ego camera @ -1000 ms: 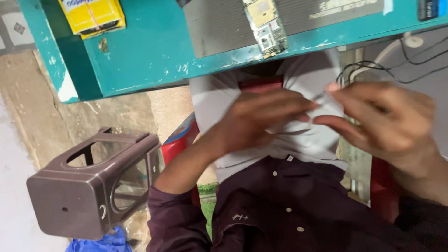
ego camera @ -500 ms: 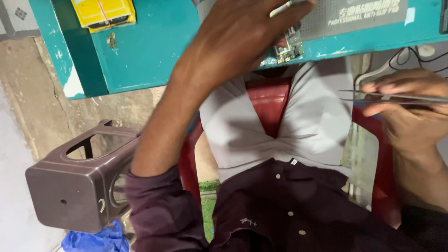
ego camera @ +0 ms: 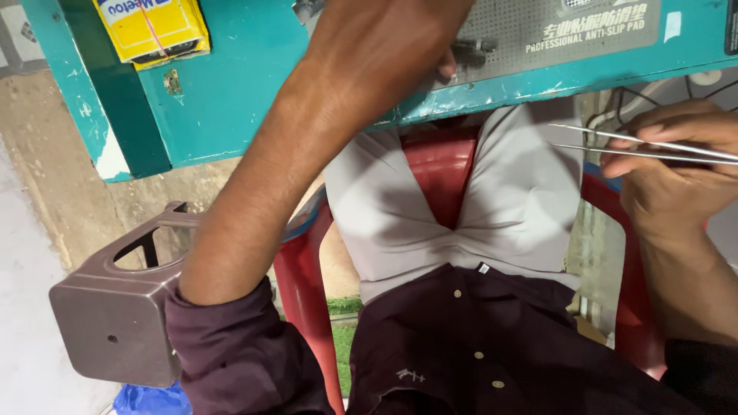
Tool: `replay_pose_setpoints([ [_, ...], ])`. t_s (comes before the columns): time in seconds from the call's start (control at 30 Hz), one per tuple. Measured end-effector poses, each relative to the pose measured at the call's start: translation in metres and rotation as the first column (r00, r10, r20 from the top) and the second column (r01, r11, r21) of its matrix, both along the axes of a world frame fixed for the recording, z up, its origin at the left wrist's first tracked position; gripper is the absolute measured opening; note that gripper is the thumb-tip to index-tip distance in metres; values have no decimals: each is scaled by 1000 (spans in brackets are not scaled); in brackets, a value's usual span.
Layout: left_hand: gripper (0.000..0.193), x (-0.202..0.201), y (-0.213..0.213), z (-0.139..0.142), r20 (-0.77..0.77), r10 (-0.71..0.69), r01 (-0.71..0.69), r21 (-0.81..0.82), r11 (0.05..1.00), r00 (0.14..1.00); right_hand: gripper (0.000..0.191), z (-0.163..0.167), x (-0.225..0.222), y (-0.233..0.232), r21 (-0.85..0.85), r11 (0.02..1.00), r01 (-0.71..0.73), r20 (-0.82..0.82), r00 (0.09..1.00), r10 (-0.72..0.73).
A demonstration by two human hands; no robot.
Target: The person uses a soldering iron and tweezers to work on a green circuit board placed on a teal workbench. They heat solder joints and manipulate small components on the board, then lift the board to inspect and adjust it with the tweezers.
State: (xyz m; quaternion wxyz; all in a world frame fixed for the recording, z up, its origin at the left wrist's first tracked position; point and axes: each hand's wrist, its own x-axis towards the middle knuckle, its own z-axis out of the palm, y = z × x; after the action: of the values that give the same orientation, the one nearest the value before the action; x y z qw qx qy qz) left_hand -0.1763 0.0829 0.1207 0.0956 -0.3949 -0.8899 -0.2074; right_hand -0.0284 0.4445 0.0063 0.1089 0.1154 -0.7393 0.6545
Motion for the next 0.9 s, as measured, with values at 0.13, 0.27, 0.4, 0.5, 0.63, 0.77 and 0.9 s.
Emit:
replay_pose_setpoints([
  [0.13, 31, 11, -7, 21, -23, 136, -133, 119, 984, 990, 33, 5, -4, -8, -66, 996, -57, -54, 997, 53],
  [0.27, 36, 40, -15, 34, 571, 256, -459, 244, 854, 780, 30, 27, -14, -22, 44, 995, -88, -138, 986, 94],
  [0.4, 27, 71, -8, 23, 882, -60, -664, 395, 635, 468, 23, 46, -22, -44, -29, 992, -127, -114, 986, 123],
  [0.5, 25, 88, -11, 7, 927, -49, -708, 317, 631, 371, 24, 54, -24, -63, 12, 987, -158, -120, 980, 158],
  [0.63, 27, 98, -18, -14, 943, -76, -722, 298, 625, 324, 20, 51, -37, -83, 287, 948, -140, -181, 963, 197],
  [0.77, 29, 101, -21, -29, 905, -305, -740, 420, 525, 296, 28, 44, -53, -93, 319, 938, -136, -268, 936, 227],
  [0.9, 31, 101, -23, -38, 907, -310, -761, 410, 502, 284, 28, 41, -64, -101, 416, 900, -130, -339, 896, 287],
])
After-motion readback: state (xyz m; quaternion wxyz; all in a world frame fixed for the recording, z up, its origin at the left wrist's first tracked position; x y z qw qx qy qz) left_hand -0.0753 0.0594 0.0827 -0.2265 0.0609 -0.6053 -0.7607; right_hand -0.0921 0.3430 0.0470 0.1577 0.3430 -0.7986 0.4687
